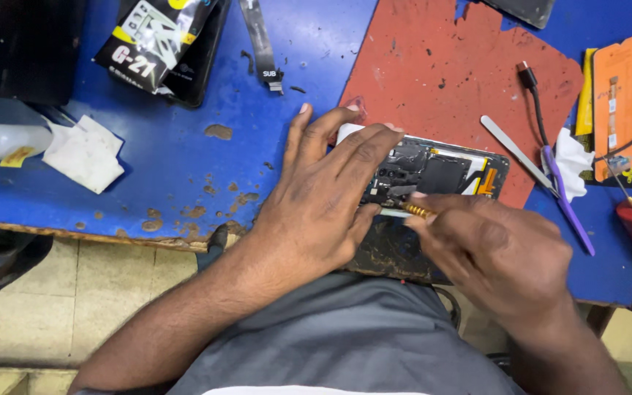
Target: The person repairs a disassembled smartphone on a workbench. They wipe the internal components with a tissue, pry and unscrew parts with a screwdriver, reassemble the phone and power it on to check the boot screen, then use tweezers to work on the exposed internals.
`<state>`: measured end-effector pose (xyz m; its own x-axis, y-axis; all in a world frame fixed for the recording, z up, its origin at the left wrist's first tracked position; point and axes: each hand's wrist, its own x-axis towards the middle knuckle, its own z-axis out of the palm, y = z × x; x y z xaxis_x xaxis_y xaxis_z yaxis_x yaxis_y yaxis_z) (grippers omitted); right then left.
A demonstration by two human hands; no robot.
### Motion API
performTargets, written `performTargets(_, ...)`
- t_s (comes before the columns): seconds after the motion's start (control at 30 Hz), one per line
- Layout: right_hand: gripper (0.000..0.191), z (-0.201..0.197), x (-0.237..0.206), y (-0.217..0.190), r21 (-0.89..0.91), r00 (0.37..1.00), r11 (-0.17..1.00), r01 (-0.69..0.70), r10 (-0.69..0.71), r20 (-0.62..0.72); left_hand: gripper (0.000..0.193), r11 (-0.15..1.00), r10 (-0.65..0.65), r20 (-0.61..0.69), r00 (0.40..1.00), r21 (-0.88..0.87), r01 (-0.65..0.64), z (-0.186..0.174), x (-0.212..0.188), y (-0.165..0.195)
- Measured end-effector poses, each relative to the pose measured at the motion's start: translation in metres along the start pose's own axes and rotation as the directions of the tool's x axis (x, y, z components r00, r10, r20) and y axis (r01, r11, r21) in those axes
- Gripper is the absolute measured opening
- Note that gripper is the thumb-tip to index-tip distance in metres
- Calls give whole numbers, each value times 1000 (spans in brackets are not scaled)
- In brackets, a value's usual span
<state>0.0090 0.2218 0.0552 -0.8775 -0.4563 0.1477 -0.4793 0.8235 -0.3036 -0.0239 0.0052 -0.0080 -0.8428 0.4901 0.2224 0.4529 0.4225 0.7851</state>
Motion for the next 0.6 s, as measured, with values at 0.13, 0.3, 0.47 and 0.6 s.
performTargets(0.13,31,-1,8,-5,192,998,979,65,-64,-11,79,1000,-6,-6,1000,-5,6,0,-1,0)
performTargets(0.3,28,-1,8,-8,-28,998,999,33,-34,-57,78,1000,-4,-6,1000,-8,4,0,-1,0)
performTargets(0.47,34,0,5,-7,122,998,990,66,-64,-13,79,1000,-4,-10,1000,-8,4,0,-2,0)
performTargets(0.6,48,4,4,-5,106,988,988,113,-100,-119,78,1000,-4,-8,1000,-8,4,0,-1,0)
